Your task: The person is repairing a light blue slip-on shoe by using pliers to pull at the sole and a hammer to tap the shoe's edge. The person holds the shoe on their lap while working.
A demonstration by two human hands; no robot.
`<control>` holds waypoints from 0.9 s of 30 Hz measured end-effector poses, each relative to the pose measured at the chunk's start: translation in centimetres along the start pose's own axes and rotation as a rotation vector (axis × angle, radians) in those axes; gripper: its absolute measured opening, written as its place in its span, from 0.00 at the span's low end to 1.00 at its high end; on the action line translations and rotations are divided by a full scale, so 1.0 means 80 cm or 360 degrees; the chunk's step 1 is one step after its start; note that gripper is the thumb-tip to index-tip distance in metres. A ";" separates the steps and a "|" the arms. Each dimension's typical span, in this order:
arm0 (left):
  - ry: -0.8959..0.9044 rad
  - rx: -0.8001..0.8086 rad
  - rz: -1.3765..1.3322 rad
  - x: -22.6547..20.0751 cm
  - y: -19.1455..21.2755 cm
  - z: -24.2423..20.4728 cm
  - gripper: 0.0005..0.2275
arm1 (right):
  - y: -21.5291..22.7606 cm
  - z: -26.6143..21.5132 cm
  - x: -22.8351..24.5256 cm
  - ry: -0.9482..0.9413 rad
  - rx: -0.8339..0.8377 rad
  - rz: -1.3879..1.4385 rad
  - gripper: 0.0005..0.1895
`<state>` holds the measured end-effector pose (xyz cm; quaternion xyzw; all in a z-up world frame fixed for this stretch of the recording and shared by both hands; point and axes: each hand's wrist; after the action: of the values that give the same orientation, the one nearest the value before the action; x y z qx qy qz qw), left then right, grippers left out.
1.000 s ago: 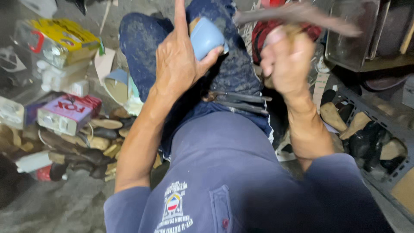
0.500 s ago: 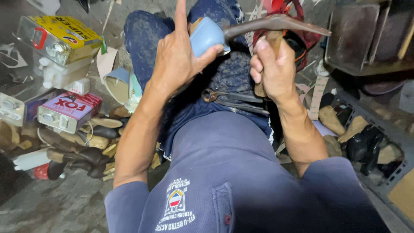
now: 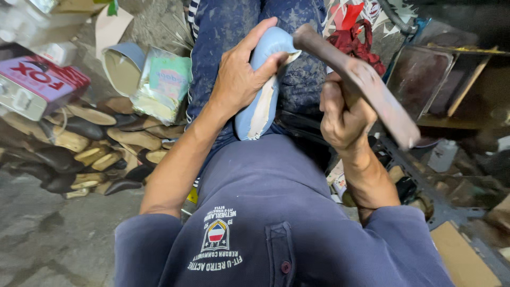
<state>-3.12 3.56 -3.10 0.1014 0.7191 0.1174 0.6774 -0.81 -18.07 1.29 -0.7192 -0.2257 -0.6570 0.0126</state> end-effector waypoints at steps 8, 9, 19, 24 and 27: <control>0.0180 -0.0002 -0.0067 -0.003 0.004 0.000 0.26 | -0.013 0.023 0.017 0.0523 -0.0019 -0.0700 0.16; 0.0193 -0.0013 -0.0082 0.001 0.005 0.003 0.26 | -0.021 0.022 0.012 0.0519 0.0001 -0.0709 0.16; 0.0070 -0.0037 -0.0088 0.013 0.004 -0.010 0.25 | -0.034 0.013 0.038 0.0406 0.0081 -0.0824 0.19; 0.0089 -0.0051 -0.0213 0.006 0.009 0.001 0.24 | -0.033 0.018 0.040 0.0324 0.0175 -0.0777 0.12; 0.0106 -0.0039 -0.0138 0.011 0.004 -0.011 0.29 | -0.031 -0.003 0.010 0.0744 -0.0309 -0.0998 0.14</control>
<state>-4.02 4.10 -3.77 0.0579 0.7435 0.0999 0.6587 -1.88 -15.72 1.37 -0.4445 -0.3621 -0.7932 -0.2054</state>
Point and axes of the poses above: each hand's wrist, its own z-axis towards the middle knuckle, its own y-axis out of the back of the hand, x = y × z, and after that the axes turned 11 degrees about -y, right-handed
